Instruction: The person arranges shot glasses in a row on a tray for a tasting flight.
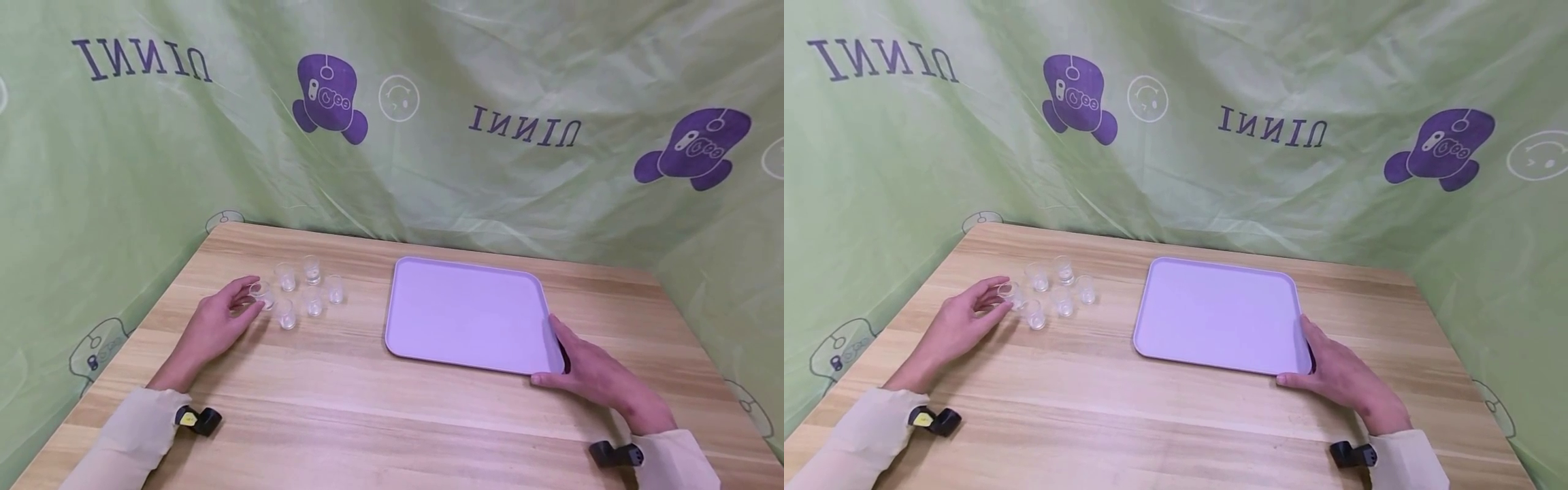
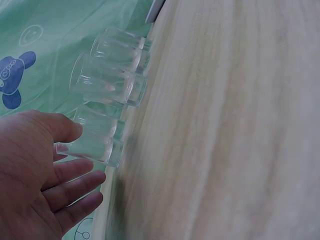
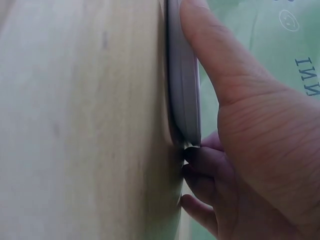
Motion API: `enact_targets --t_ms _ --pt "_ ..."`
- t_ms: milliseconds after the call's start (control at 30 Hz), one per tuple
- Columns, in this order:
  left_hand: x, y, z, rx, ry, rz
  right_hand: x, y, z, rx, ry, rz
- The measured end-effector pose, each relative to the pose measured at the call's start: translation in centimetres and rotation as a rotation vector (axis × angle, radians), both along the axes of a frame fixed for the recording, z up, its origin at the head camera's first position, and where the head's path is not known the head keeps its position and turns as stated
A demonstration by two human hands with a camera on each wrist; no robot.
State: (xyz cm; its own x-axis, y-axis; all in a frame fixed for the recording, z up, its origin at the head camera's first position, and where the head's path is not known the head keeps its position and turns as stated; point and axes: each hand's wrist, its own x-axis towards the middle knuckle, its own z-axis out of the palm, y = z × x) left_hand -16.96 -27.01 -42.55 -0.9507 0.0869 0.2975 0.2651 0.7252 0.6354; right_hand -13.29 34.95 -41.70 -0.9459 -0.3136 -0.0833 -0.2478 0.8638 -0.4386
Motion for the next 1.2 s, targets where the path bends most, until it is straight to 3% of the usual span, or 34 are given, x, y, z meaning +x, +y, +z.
enact_targets --t_ms 567,1200 --pt "-0.76 -0.15 -0.09 -0.014 0.009 -0.034 0.04 -0.05 0.02 -0.001 0.015 0.003" --pt "-0.53 -0.23 0.40 -0.028 0.016 -0.043 0.02 0.04 -0.14 0.008 0.030 0.006"
